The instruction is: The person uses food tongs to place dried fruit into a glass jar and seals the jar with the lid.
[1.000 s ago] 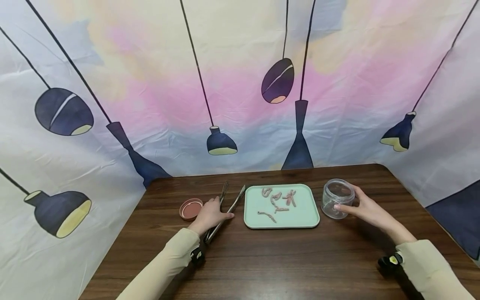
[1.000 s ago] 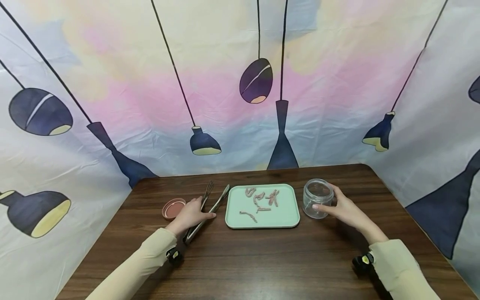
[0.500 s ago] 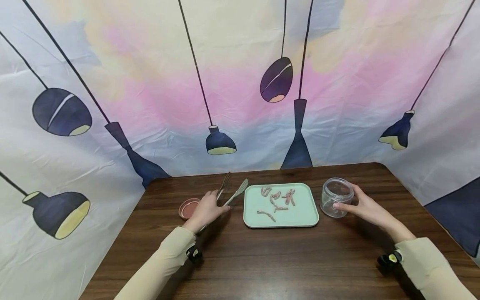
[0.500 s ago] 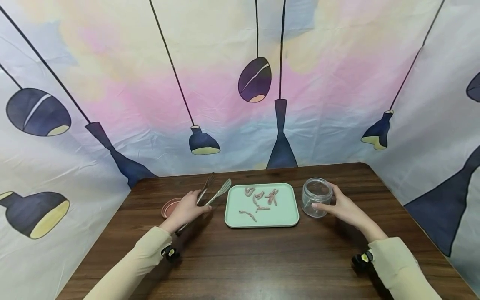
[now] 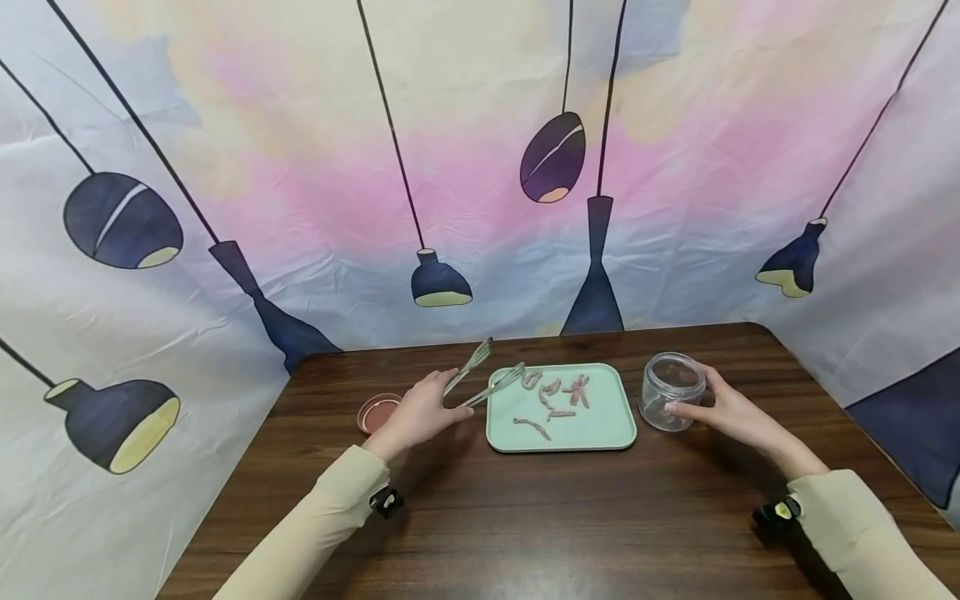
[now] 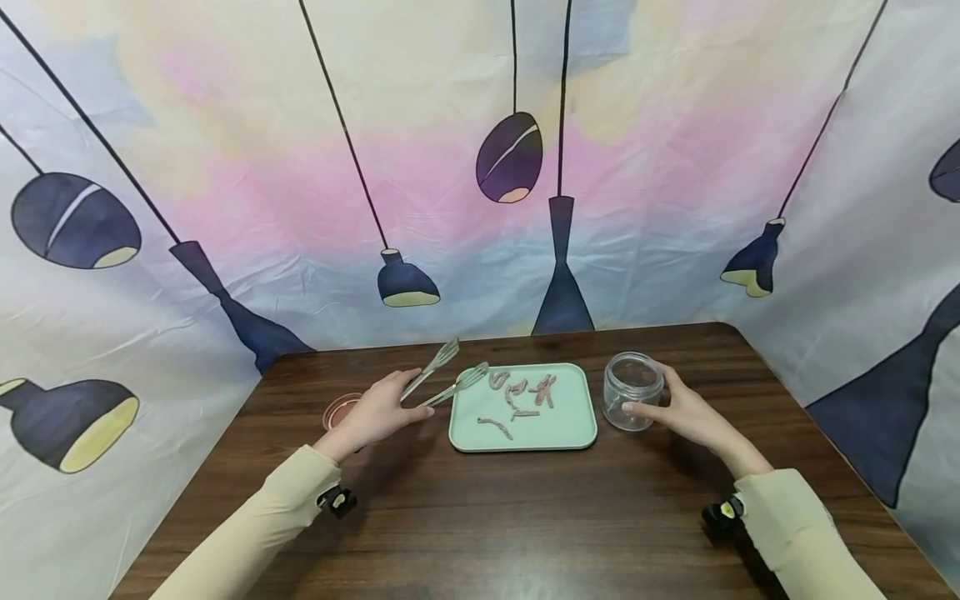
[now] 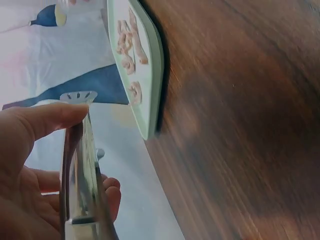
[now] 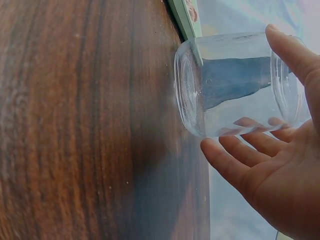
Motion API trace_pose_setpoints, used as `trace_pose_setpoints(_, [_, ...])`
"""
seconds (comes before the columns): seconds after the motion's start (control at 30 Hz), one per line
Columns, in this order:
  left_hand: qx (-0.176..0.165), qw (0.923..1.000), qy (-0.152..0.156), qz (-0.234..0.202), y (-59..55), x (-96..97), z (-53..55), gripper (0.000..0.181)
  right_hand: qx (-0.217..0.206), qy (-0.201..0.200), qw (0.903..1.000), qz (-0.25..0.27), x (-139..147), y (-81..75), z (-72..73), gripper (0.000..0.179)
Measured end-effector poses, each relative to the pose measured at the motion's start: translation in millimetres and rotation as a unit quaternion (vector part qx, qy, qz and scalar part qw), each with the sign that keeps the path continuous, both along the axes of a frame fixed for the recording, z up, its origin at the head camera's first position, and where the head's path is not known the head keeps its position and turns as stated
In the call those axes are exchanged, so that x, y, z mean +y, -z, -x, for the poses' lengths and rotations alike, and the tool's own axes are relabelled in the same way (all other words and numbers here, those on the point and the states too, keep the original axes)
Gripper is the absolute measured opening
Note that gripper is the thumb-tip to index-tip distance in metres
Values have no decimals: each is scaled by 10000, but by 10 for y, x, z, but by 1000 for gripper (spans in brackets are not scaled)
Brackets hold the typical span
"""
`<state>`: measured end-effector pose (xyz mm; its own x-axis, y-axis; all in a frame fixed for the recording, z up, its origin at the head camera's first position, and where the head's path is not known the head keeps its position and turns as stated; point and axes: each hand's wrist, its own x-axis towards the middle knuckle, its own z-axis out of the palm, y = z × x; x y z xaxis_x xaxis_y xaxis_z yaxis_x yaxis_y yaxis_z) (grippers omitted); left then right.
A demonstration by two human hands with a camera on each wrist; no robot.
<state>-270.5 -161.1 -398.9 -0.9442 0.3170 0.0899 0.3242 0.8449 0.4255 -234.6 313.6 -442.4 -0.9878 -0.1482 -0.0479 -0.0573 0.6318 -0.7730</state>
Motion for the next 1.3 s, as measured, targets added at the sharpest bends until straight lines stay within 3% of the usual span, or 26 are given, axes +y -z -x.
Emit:
trace_pose_setpoints(0.27, [-100, 9992, 385, 48, 28, 86, -85, 76, -26, 9, 10000, -48, 4, 9, 10, 105])
trace_pose_setpoints(0.5, [-380, 9966, 726, 93, 56, 130, -137, 70, -37, 28, 10000, -40, 3, 18, 8, 105])
trace_pose_setpoints(0.87, [-654, 9893, 1297, 158, 125, 138, -144, 67, -53, 37, 10000, -24, 2, 12, 10, 105])
trace_pose_setpoints(1.3, [-981, 9807, 1685, 120, 149, 126, -134, 64, -2, 31, 10000, -2, 2, 13, 14, 103])
